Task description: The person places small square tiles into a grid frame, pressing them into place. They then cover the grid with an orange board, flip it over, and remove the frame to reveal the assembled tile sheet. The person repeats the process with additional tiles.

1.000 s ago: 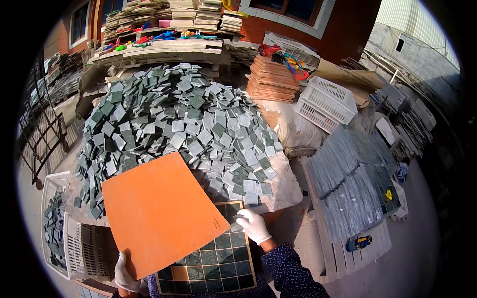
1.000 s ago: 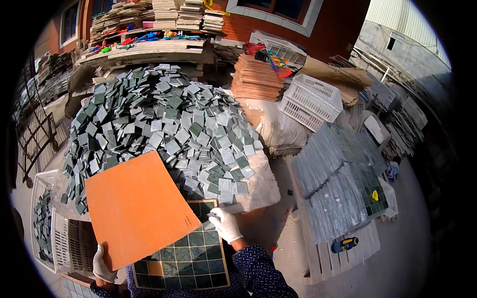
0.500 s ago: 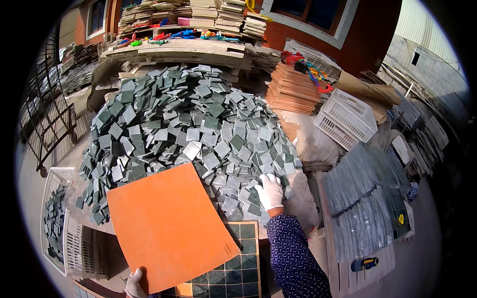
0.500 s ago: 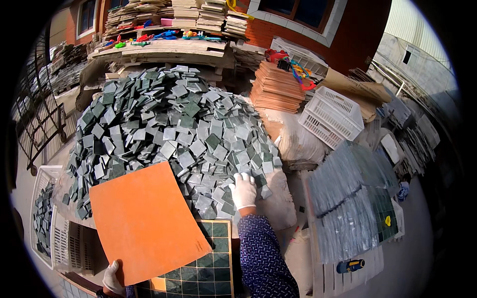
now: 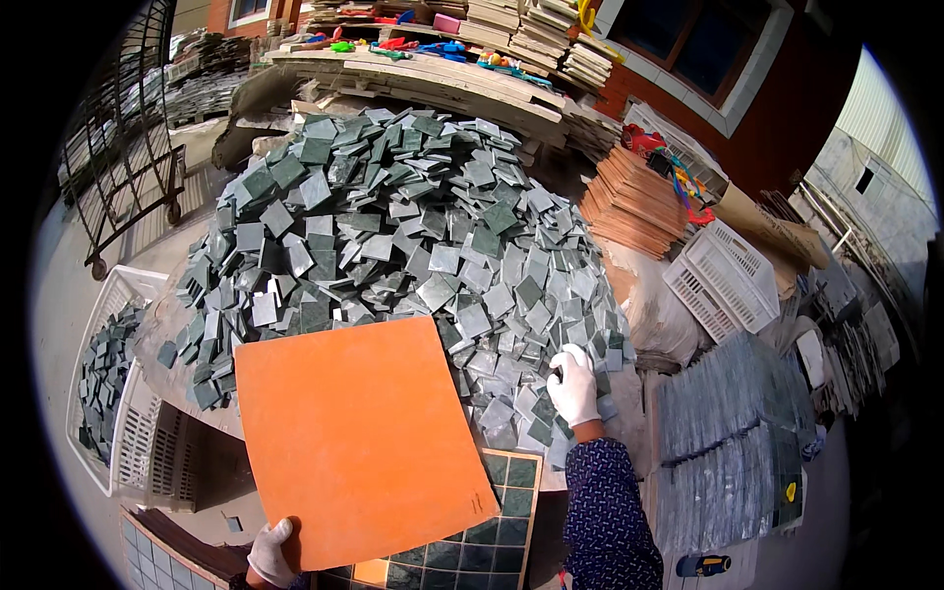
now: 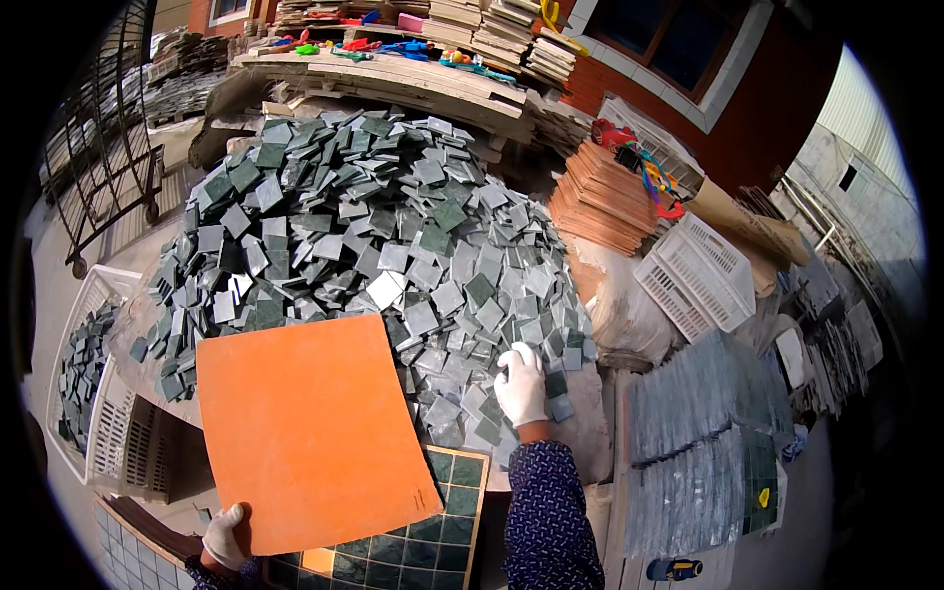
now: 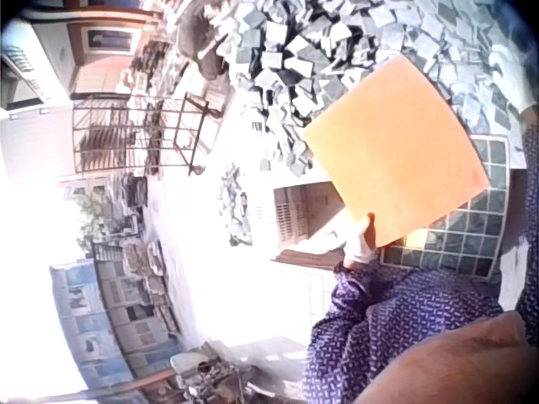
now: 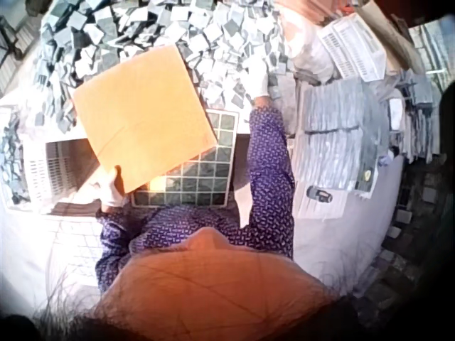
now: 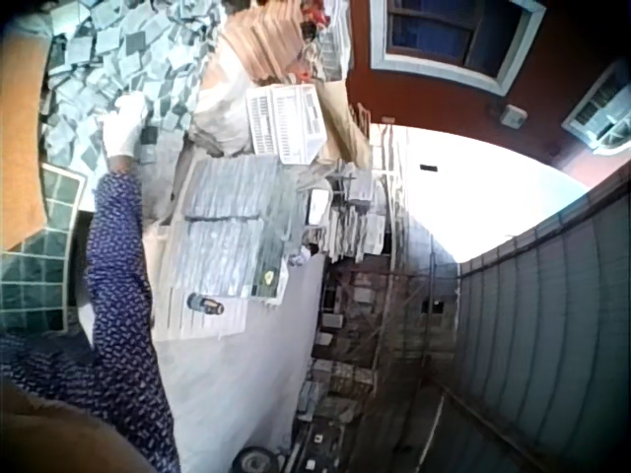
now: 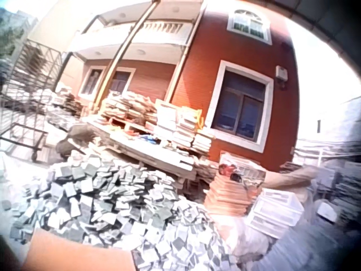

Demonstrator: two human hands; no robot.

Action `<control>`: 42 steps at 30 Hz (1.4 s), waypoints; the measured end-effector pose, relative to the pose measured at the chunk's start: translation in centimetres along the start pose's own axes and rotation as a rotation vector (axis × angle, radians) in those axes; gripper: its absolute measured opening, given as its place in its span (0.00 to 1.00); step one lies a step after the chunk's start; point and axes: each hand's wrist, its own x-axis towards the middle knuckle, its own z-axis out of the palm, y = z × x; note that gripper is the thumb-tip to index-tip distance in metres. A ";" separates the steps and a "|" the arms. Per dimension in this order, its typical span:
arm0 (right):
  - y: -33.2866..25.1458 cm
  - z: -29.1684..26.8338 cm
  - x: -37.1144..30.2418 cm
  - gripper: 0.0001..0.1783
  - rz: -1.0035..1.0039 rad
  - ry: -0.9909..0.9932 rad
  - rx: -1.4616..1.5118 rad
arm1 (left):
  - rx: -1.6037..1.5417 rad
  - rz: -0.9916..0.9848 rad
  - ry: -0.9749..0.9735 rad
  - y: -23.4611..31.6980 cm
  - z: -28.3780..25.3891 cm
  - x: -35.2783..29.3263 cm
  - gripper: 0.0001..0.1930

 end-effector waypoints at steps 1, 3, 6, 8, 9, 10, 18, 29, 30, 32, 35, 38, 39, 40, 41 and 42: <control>-0.1 -0.5 -0.3 0.15 -0.017 0.007 0.016 | -0.004 -0.022 -0.005 0.2 0.3 0.0 0.37; -0.8 -0.8 -0.2 0.18 0.047 0.033 0.019 | 0.002 -0.062 -0.006 0.8 0.9 -0.5 0.36; -0.6 -1.3 0.6 0.25 0.101 -0.025 -0.068 | -0.010 -0.018 -0.012 0.8 1.6 -0.3 0.36; -0.7 -0.9 1.5 0.30 0.179 -0.181 -0.152 | -0.022 -0.001 -0.020 0.5 1.6 -0.2 0.36; -0.9 -0.4 2.0 0.35 0.230 -0.292 -0.204 | -0.029 0.009 -0.017 0.3 1.6 -0.3 0.36; -0.5 0.2 2.2 0.35 0.241 -0.349 -0.250 | -0.037 0.006 -0.027 0.3 1.6 -0.1 0.36; -3.0 -0.6 0.7 0.33 0.001 -0.301 -0.442 | -0.083 0.005 -0.042 0.5 0.8 -0.7 0.35; -6.0 -8.9 -6.5 0.36 -0.187 0.001 0.006 | 0.003 0.021 -0.071 0.9 1.6 -1.6 0.35; -6.3 -9.4 -7.0 0.36 -0.231 0.011 -0.023 | 0.012 0.023 -0.084 1.1 2.0 -1.7 0.35; -6.7 -10.3 -7.5 0.33 -0.190 0.015 0.033 | -0.009 0.030 -0.102 1.4 2.6 -1.8 0.32; -7.0 -10.7 -8.3 0.30 0.128 -0.076 0.557 | -0.015 0.036 -0.100 1.8 2.9 -2.4 0.30; -3.1 -10.1 -10.3 0.29 0.474 -0.291 1.039 | 0.003 0.002 -0.153 2.8 3.2 -2.7 0.31; -4.1 -10.2 -11.2 0.30 0.461 -0.370 1.019 | 0.018 -0.005 -0.142 3.4 3.0 -3.2 0.31; -6.4 -10.7 -11.9 0.31 0.435 -0.456 1.007 | 0.035 0.010 -0.108 3.8 3.2 -3.5 0.32; -8.8 -11.8 -13.1 0.31 0.335 -0.671 1.030 | 0.004 0.039 -0.122 4.3 4.0 -3.7 0.32; -10.7 -13.1 -14.6 0.31 0.240 -0.882 1.045 | 0.033 0.047 -0.147 4.5 3.5 -3.2 0.34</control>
